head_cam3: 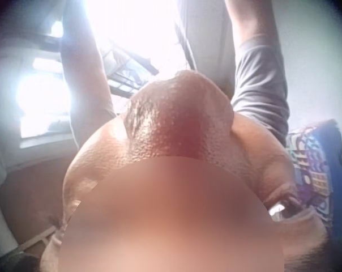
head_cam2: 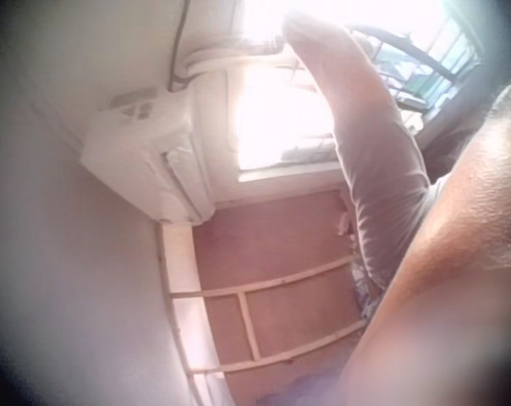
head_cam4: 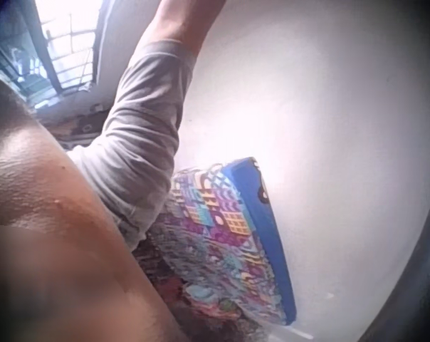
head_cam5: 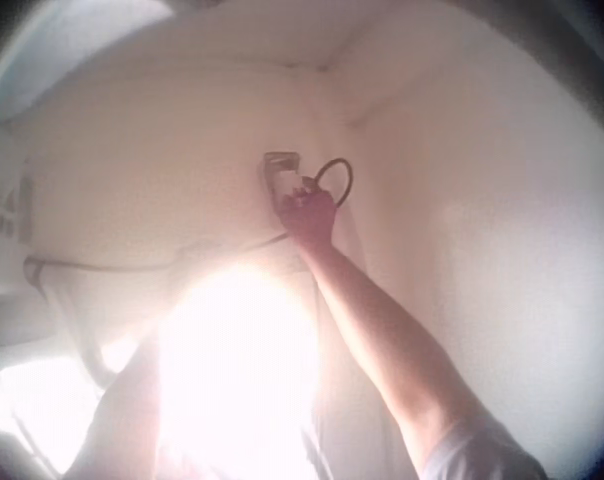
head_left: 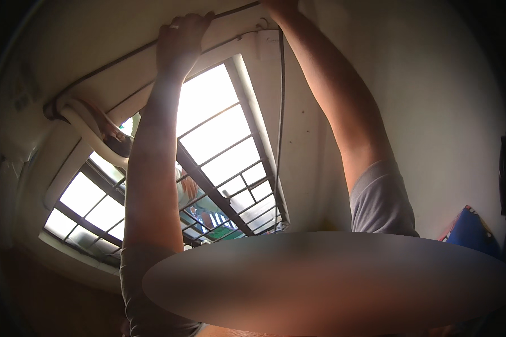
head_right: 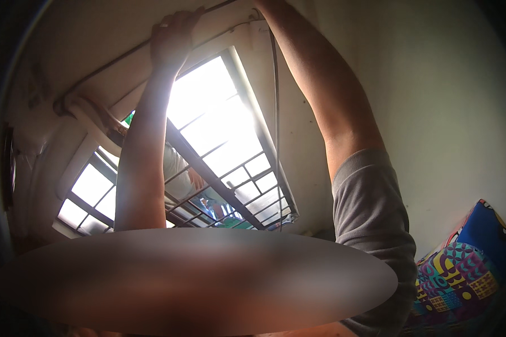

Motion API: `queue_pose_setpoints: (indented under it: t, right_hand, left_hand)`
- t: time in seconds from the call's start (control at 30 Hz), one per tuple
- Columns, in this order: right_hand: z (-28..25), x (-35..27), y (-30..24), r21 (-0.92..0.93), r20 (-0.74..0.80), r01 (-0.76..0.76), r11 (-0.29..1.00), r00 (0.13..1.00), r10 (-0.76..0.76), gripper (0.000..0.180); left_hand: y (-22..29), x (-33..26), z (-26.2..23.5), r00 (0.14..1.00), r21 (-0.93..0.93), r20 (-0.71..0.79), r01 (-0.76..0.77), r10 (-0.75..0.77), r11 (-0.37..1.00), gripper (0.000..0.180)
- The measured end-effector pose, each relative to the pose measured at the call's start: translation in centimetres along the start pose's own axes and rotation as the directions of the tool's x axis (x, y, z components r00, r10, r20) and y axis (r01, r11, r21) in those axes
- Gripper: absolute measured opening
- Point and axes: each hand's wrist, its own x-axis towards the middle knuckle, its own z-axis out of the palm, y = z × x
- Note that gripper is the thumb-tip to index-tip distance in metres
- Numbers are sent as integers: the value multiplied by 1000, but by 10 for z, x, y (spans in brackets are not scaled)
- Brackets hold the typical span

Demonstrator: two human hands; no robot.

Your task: The person routes a black cable along the ceiling, positions a white electrical box, and uses a cordless drill to secure it to the ceiling. They then feed the cable through the box and use pliers to strip the cable end.

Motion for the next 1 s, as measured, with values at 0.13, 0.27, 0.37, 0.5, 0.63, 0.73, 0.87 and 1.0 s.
queue_pose_setpoints:
  t: [0.13, 0.27, 0.37, 0.5, 0.63, 0.73, 0.87, 1.0]
  right_hand:
    - [0, -6, -1, -46, -52, 18, 999, 998, -20, 51]
    - [-5, -5, -4, 2, 63, -67, 998, 996, 67, 51]
    - [-3, -1, 1, -35, 54, 29, 999, 998, -27, 50]
    - [3, 1, 14, 238, 139, -37, 971, 990, 3, 47]
    - [-5, 11, 7, -25, 204, 129, 991, 971, -121, 46]
    - [-20, 15, -8, -260, 254, 90, 961, 967, -22, 46]
    - [-35, 5, -17, 95, 265, -86, 992, 963, 58, 48]
    - [-43, -5, -17, 199, 143, -125, 972, 985, 97, 51]
  left_hand:
    - [0, -2, -2, 998, 208, 18, -63, 60, 976, 58]
    - [-1, 1, -3, 999, 139, 20, -49, 47, 989, 59]
    - [0, 2, -4, 999, 105, 37, -32, 28, 994, 59]
    - [1, 2, -5, 999, 85, 30, -16, 14, 996, 57]
    - [1, 4, -6, 1000, 44, -22, -15, 16, 999, 53]
    - [1, 4, -5, 994, 225, 108, -39, 14, 974, 51]
    - [-1, 3, -2, 996, 6, -78, -46, 46, 999, 51]
    - [-4, 1, -2, 995, 116, -52, -77, 84, 990, 49]
